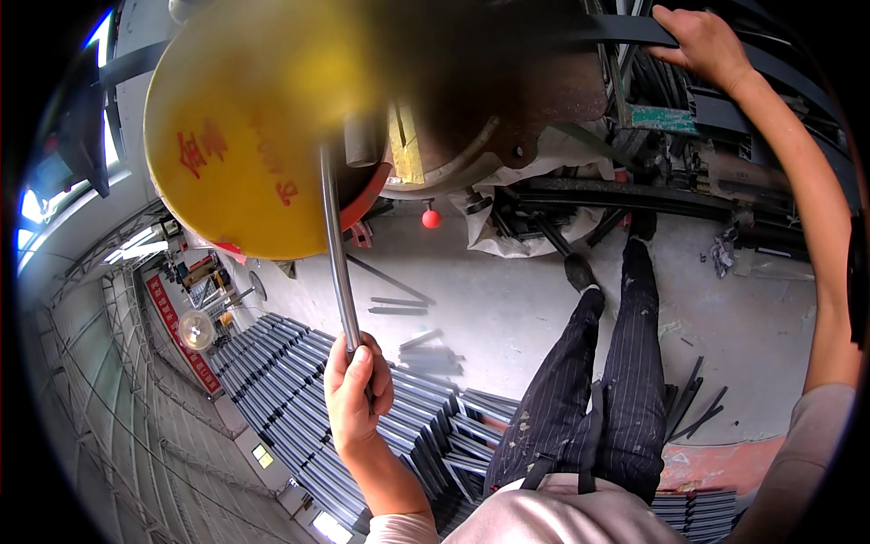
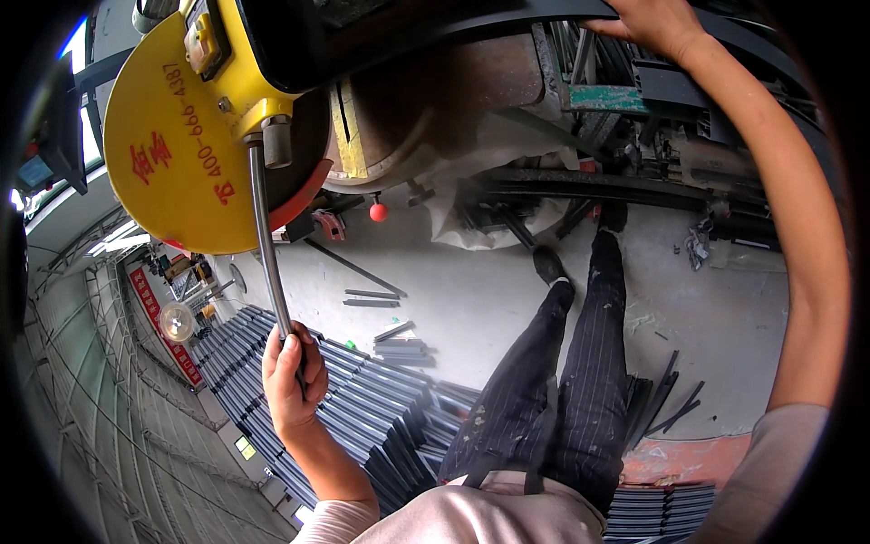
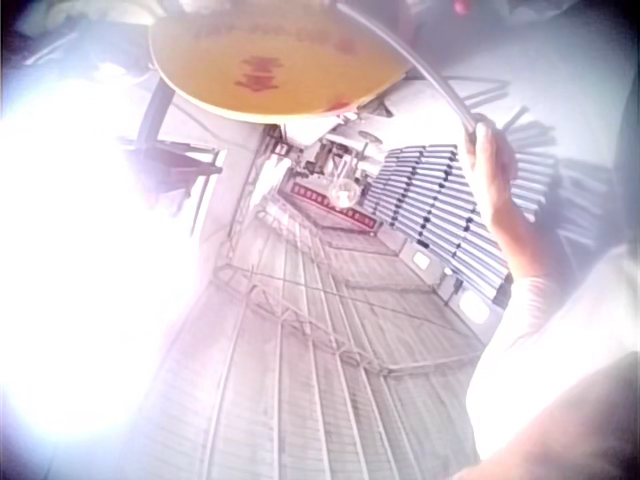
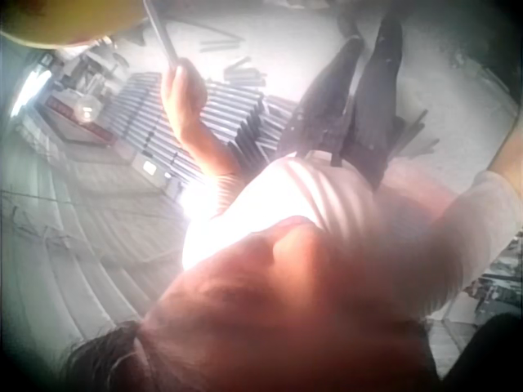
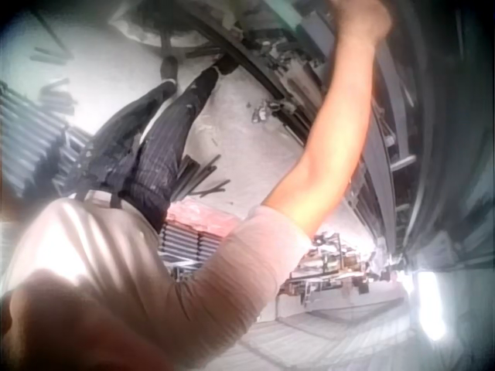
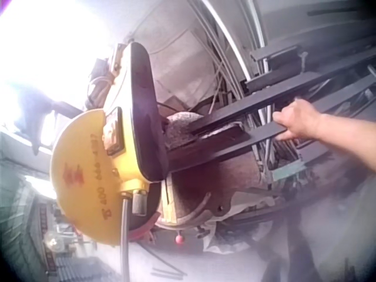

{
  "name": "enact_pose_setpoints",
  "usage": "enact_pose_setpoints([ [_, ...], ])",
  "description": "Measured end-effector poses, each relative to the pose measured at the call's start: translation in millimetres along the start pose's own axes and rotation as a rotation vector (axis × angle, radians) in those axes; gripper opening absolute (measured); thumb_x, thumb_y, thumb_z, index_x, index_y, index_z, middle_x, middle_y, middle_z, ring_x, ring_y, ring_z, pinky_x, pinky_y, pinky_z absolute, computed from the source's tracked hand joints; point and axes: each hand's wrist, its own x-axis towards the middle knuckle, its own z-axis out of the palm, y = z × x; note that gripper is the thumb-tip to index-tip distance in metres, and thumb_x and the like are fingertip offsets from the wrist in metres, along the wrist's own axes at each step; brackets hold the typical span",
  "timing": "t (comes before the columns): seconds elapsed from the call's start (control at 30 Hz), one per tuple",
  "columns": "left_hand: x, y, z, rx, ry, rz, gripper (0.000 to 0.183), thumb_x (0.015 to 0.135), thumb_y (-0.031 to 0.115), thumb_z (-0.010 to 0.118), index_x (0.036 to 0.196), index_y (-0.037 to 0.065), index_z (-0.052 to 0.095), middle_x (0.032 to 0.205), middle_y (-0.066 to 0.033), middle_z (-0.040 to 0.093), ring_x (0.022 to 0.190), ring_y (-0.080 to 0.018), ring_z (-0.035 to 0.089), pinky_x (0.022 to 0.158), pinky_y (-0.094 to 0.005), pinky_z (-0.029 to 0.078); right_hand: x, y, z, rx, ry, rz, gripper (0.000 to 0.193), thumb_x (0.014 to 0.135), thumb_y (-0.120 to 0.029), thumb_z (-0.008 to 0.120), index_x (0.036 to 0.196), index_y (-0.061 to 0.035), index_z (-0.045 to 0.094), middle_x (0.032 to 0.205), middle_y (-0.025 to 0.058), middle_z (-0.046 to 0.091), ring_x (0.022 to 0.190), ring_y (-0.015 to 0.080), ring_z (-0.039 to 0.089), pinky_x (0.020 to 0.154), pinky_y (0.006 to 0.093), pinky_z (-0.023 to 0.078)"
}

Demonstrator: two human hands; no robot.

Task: The person test-fits strips into window frames, cuts a strip using a miter saw, fits the strips into the window frames by hand, and stacks the window frames onto a pile.

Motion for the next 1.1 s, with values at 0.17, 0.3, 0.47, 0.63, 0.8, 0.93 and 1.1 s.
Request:
enact_pose_setpoints([
  [0.17,-2.1,1.6,-1.4,-0.001,-0.014,0.015,0.02,0.097,0.023,0.052,0.095,0.003,0.048,0.054,-0.0008,0.039,0.034,-0.0047,0.027,0.029,-0.0194,0.023,-0.3,1.3,4.1,-0.045,-0.003,0.001,0.05,0.072,-0.059,0.066,0.076,-0.0104,0.054,0.063,0.0109,0.061,0.062,0.0317,0.064,0.06,0.0433,0.049],
  [0.3,-3.3,6.6,0.0,-0.011,0.007,-0.012,0.019,0.096,0.02,0.053,0.095,0.002,0.046,0.055,-0.0012,0.041,0.035,-0.0055,0.028,0.031,-0.0198,0.023,-0.2,0.9,0.7,-0.033,-0.022,0.01,0.05,0.072,-0.059,0.066,0.077,-0.0108,0.054,0.063,0.0109,0.061,0.062,0.0314,0.064,0.061,0.0433,0.048],
  [0.47,-4.3,8.8,-3.2,0.016,-0.007,0.012,0.021,0.097,0.023,0.052,0.096,0.002,0.048,0.053,-0.0012,0.039,0.033,-0.0048,0.027,0.028,-0.0197,0.022,-0.8,0.6,2.4,-0.046,0.015,-0.003,0.05,0.071,-0.058,0.067,0.078,-0.0107,0.053,0.062,0.0106,0.061,0.062,0.0314,0.063,0.061,0.0436,0.049],
  [0.63,-4.0,8.9,-3.6,0.016,-0.014,0.014,0.022,0.097,0.023,0.052,0.096,0.002,0.048,0.053,-0.0013,0.039,0.033,-0.0048,0.027,0.028,-0.0196,0.023,-1.1,0.7,1.0,-0.036,0.016,-0.003,0.05,0.071,-0.058,0.068,0.077,-0.0104,0.053,0.062,0.0107,0.06,0.062,0.0314,0.063,0.062,0.0446,0.049],
  [0.8,-4.8,8.4,-4.2,0.022,-0.01,0.019,0.021,0.097,0.023,0.052,0.096,0.002,0.048,0.054,-0.0014,0.04,0.033,-0.0046,0.027,0.028,-0.0192,0.023,-0.6,0.5,5.8,-0.018,0.054,0.002,0.049,0.071,-0.057,0.068,0.078,-0.0107,0.053,0.062,0.0104,0.061,0.062,0.0314,0.064,0.063,0.0455,0.049],
  [0.93,-5.0,10.0,-2.5,0.02,-0.008,0.007,0.021,0.097,0.023,0.052,0.096,0.002,0.048,0.054,-0.0011,0.039,0.033,-0.0045,0.027,0.028,-0.019,0.023,-0.7,1.1,4.5,-0.016,0.011,0.021,0.049,0.071,-0.057,0.068,0.078,-0.0108,0.053,0.063,0.0104,0.061,0.063,0.0314,0.064,0.063,0.0453,0.05],
  [1.1,-3.8,9.4,-2.6,0.02,-0.021,0.019,0.022,0.098,0.023,0.052,0.096,0.002,0.048,0.054,-0.0011,0.04,0.033,-0.0044,0.027,0.029,-0.0189,0.023,-1.1,1.7,6.5,-0.042,0.027,0.004,0.05,0.071,-0.058,0.068,0.078,-0.0103,0.053,0.062,0.0106,0.061,0.061,0.0318,0.064,0.063,0.0459,0.05],
])
